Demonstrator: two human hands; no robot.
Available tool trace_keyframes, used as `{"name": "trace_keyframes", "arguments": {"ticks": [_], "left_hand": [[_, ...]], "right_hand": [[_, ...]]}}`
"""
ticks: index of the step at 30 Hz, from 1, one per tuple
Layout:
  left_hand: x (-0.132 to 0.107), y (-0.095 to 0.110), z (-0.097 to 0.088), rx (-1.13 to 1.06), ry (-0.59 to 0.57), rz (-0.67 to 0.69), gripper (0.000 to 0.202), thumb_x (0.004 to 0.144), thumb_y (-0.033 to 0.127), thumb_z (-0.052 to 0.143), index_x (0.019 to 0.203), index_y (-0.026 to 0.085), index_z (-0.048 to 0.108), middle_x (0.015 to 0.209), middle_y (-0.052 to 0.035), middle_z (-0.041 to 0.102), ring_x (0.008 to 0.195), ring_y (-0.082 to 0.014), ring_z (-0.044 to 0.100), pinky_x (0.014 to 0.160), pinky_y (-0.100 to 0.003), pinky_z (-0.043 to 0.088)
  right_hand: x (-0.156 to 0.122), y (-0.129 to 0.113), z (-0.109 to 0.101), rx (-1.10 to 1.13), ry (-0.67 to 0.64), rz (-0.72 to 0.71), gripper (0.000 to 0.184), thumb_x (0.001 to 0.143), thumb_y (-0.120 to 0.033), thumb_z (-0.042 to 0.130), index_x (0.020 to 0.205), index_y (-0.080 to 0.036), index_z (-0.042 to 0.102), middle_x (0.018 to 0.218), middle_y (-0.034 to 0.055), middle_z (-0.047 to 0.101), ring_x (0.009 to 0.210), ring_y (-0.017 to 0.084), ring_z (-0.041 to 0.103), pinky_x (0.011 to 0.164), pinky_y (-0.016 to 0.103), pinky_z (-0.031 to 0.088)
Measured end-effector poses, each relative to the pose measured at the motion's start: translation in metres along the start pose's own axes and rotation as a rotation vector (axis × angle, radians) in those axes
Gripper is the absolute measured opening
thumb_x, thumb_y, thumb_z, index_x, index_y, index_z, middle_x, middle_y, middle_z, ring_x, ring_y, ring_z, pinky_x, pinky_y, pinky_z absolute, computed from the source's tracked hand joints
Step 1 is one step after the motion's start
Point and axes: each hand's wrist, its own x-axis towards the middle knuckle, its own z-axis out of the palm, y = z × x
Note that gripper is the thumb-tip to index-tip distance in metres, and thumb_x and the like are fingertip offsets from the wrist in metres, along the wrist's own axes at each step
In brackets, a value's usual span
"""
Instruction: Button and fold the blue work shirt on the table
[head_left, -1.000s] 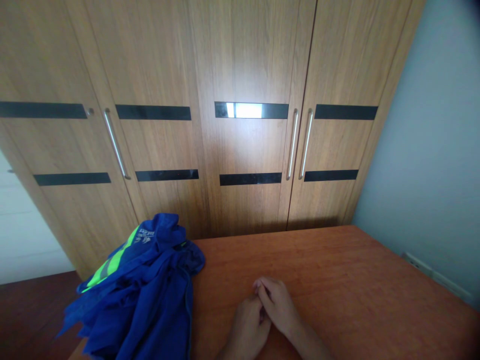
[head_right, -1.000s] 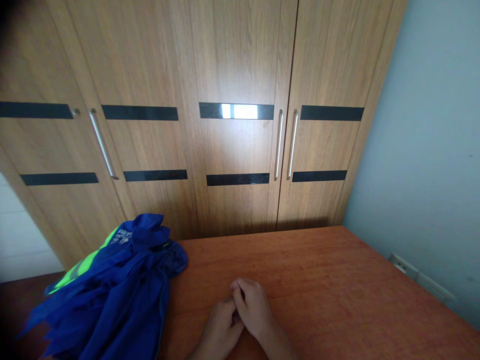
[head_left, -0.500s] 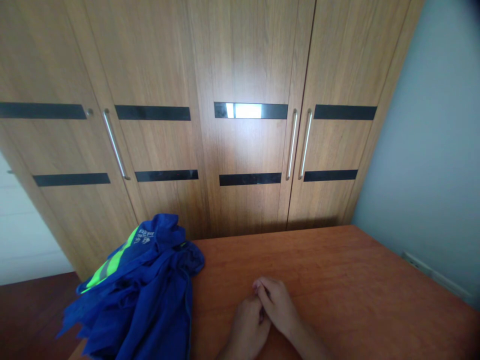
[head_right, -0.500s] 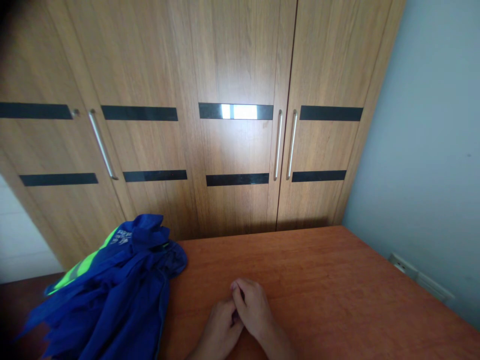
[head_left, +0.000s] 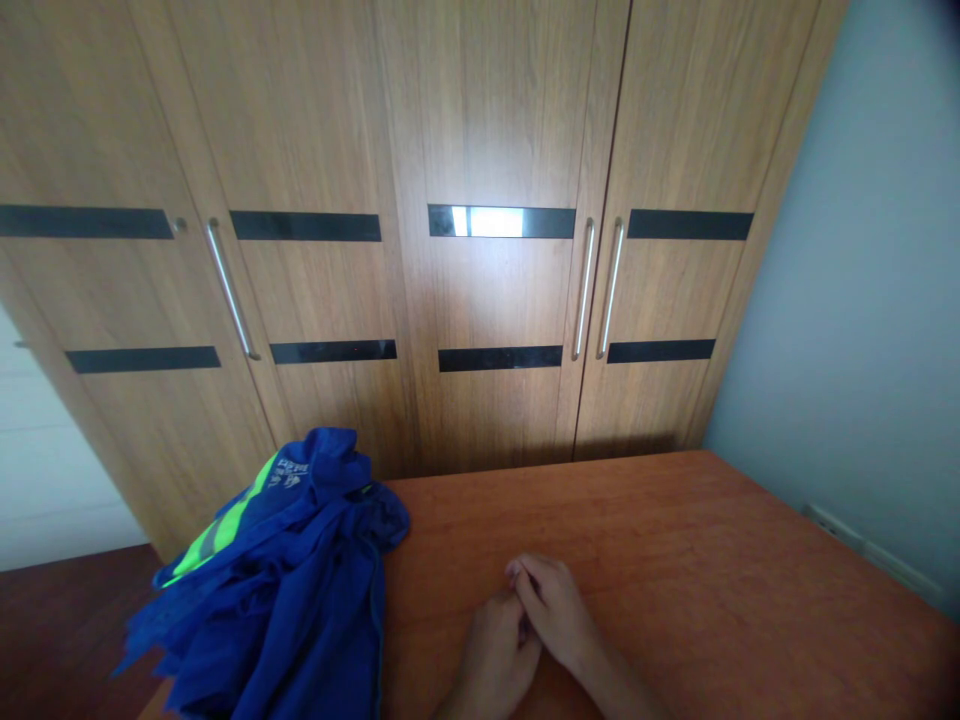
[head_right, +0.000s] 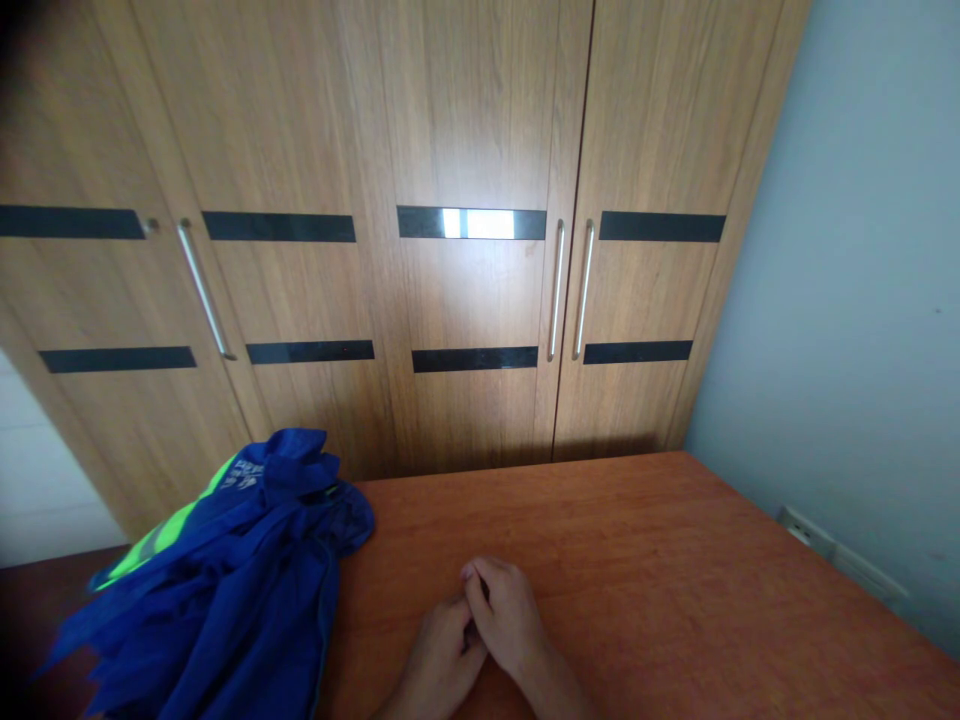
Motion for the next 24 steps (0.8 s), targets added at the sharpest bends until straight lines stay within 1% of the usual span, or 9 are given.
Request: {"name": "trace_keyframes", "arguments": {"ticks": [6,11,16,21,24], "left_hand": [[0.0003,0.0041,-0.0007,-0.017,-0.006,-0.028,0.030,0.074,0.006,0.043,0.090,0.015,0.067,0.083,-0.0057,0.070,0.072,-0.0161,0.061,0.064,-0.024,0.040],[0.0005,0.0040,-0.0014,-0.010,-0.012,-0.014,0.030,0.071,0.005,0.043,0.086,0.015,0.067,0.082,-0.0055,0.070,0.071,-0.0161,0.061,0.063,-0.024,0.039],[0.0006,0.0045,-0.0026,0.018,-0.014,-0.023,0.031,0.071,0.006,0.043,0.090,0.015,0.067,0.085,-0.0066,0.069,0.074,-0.0173,0.061,0.065,-0.025,0.040],[0.0000,0.0052,-0.0025,0.000,-0.012,-0.020,0.027,0.072,0.006,0.043,0.085,0.015,0.066,0.080,-0.0049,0.068,0.068,-0.0156,0.059,0.060,-0.024,0.037],[0.0000,0.0038,-0.0014,-0.019,-0.005,-0.016,0.027,0.074,0.006,0.043,0.086,0.015,0.065,0.081,-0.0048,0.069,0.069,-0.0151,0.060,0.061,-0.024,0.037]], "right_hand": [[-0.0001,-0.0026,-0.0010,0.007,0.005,0.003,0.031,0.092,-0.024,0.037,0.079,-0.019,0.064,0.077,0.0029,0.067,0.074,0.015,0.062,0.071,0.025,0.043],[-0.0004,-0.0028,-0.0012,0.002,0.011,0.004,0.031,0.092,-0.023,0.037,0.080,-0.020,0.065,0.076,0.0031,0.067,0.073,0.016,0.062,0.070,0.025,0.043],[-0.0001,-0.0010,-0.0005,-0.004,0.007,-0.002,0.031,0.092,-0.022,0.037,0.080,-0.020,0.065,0.075,0.0024,0.067,0.073,0.015,0.062,0.070,0.024,0.043],[0.0000,0.0000,0.0007,-0.010,0.011,0.004,0.030,0.093,-0.023,0.037,0.079,-0.020,0.064,0.076,0.0024,0.067,0.073,0.016,0.062,0.071,0.024,0.042],[-0.0002,-0.0012,0.0003,-0.006,0.008,0.002,0.031,0.093,-0.023,0.036,0.078,-0.020,0.063,0.075,0.0024,0.066,0.072,0.015,0.061,0.070,0.024,0.042]]}}
